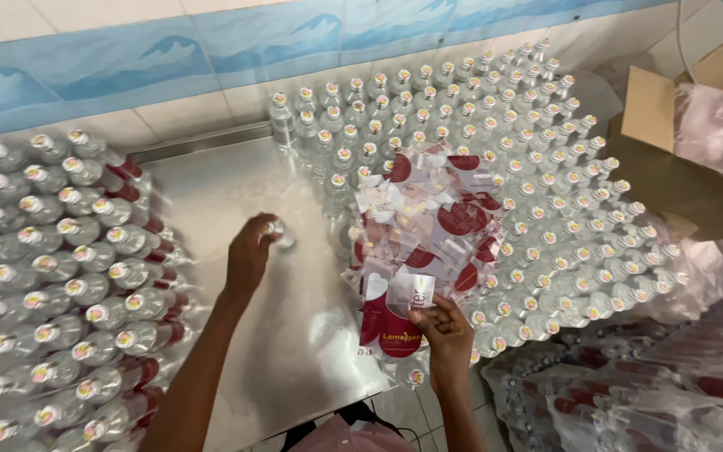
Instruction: The person repeatedly picks up a clear plastic bottle from a large group on the left side of a metal table and wraps it with a red and white plastic sleeve. After wrapping, the person places the bottle into a separate group on the right side of the table. The process is repeated continuously throughout the video.
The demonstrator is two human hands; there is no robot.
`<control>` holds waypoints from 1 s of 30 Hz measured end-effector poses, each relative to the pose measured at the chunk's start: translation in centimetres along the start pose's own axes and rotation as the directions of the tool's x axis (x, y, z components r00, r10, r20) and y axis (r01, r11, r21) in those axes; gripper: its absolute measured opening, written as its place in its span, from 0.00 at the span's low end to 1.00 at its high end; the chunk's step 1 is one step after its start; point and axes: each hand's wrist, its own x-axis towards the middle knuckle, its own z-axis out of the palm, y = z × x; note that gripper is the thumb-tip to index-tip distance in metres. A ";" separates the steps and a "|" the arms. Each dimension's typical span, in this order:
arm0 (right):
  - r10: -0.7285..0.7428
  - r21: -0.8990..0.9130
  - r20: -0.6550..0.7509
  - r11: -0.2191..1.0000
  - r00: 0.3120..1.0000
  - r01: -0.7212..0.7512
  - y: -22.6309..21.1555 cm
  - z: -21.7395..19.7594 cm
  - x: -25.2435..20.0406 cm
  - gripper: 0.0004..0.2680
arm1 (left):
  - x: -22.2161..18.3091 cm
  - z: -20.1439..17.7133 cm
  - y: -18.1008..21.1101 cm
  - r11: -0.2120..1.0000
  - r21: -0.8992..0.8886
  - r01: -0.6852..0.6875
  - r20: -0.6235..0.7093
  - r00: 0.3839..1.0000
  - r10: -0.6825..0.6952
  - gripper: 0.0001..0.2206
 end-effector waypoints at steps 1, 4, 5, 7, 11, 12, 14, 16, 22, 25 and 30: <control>0.005 0.001 0.015 1.000 1.000 -0.005 0.3 0.9 -0.1 0.22 | -2.2 -0.4 0.0 1.000 0.012 0.006 -0.009 1.000 -0.006 0.16; 0.019 -0.015 0.177 1.000 0.984 -0.017 0.6 3.9 -0.4 0.19 | -8.2 -2.1 0.5 0.985 0.054 0.163 0.023 0.986 -0.164 0.17; 0.019 -0.047 0.183 0.999 0.983 -0.011 0.5 5.1 -0.7 0.18 | -9.6 -2.9 0.9 0.982 0.067 0.175 0.046 0.983 -0.178 0.16; 0.025 -0.087 0.205 0.996 0.978 -0.007 0.7 6.6 -1.1 0.18 | -12.2 -3.9 2.2 0.976 0.083 0.202 0.055 0.977 -0.207 0.15; -0.066 -0.053 0.322 0.995 0.944 0.088 1.4 8.5 -2.1 0.16 | -16.2 -3.7 1.8 0.943 0.057 0.329 0.116 0.936 -0.333 0.15; -0.117 -0.007 0.356 0.992 0.927 0.127 1.3 8.8 -2.6 0.16 | -17.3 -3.1 0.9 0.952 0.096 0.289 0.107 0.948 -0.299 0.15; -0.125 -0.019 0.356 0.990 0.926 0.140 2.0 9.1 -2.8 0.15 | -17.7 -2.9 0.5 0.951 0.113 0.287 0.123 0.946 -0.300 0.15; -0.139 -0.029 0.352 0.987 0.926 0.159 2.3 9.3 -2.9 0.14 | -18.1 -2.4 0.1 0.952 0.127 0.277 0.139 0.946 -0.294 0.16; -0.127 -0.080 0.397 0.982 0.909 0.172 2.9 10.5 -3.6 0.15 | -16.9 -4.8 4.7 0.930 0.106 0.351 0.282 0.887 -0.366 0.20; -0.131 -0.108 0.434 0.975 0.891 0.196 3.2 11.4 -3.9 0.15 | -15.5 -7.6 9.9 0.852 -0.309 0.422 0.250 0.901 -0.355 0.17; -0.143 -0.070 0.565 0.973 0.813 0.220 4.9 12.2 -3.5 0.18 | -16.0 -8.2 13.2 0.401 -0.767 0.501 0.393 0.860 -0.325 0.38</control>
